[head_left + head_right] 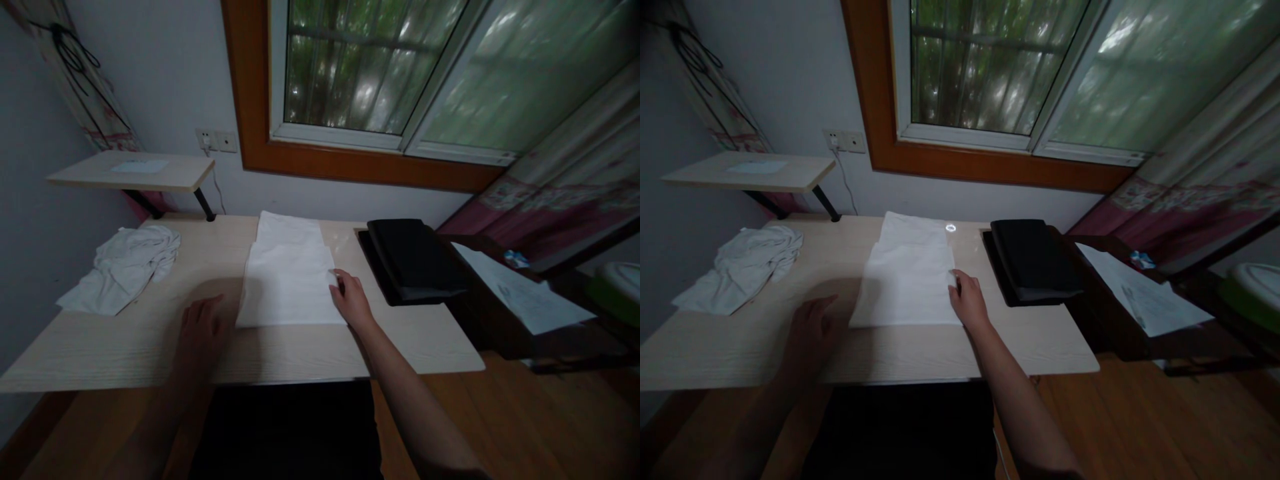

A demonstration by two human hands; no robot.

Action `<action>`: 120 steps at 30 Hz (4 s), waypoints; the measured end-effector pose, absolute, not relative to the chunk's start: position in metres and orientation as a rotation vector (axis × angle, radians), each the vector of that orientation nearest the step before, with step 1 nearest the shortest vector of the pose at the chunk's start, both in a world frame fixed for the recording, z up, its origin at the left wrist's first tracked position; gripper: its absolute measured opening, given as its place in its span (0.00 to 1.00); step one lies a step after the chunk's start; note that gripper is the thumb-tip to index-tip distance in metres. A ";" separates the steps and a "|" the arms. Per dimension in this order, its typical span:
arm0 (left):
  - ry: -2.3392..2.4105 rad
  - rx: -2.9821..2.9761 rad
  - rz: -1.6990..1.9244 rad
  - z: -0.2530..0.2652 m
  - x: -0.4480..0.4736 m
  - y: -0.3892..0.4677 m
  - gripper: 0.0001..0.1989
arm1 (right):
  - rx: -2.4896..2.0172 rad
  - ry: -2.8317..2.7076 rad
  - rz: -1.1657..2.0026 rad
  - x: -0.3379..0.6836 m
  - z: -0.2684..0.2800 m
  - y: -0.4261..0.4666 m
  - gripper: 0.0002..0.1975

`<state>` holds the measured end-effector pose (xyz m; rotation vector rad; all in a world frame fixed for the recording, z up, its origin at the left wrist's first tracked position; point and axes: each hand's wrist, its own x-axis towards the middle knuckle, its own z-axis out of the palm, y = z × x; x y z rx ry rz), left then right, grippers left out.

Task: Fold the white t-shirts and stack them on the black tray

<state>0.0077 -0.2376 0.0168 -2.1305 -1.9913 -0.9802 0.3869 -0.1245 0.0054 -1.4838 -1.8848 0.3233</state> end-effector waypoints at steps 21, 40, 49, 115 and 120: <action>-1.855 -2.435 -0.310 0.012 0.027 -0.221 0.26 | -1.475 -1.906 0.301 0.387 0.006 -0.125 0.23; -1.836 -2.444 -0.708 0.009 0.010 -0.217 0.22 | -1.499 -1.820 0.402 0.390 0.008 -0.124 0.25; -2.030 -2.395 -0.853 0.013 0.012 -0.215 0.26 | -1.509 -1.807 0.418 0.390 0.008 -0.123 0.25; -1.930 -2.654 -0.853 0.022 0.011 -0.218 0.14 | -1.473 -1.850 0.494 0.388 0.017 -0.129 0.22; -2.035 -2.466 -0.919 0.012 0.010 -0.214 0.22 | -1.458 -1.834 0.490 0.389 0.012 -0.126 0.27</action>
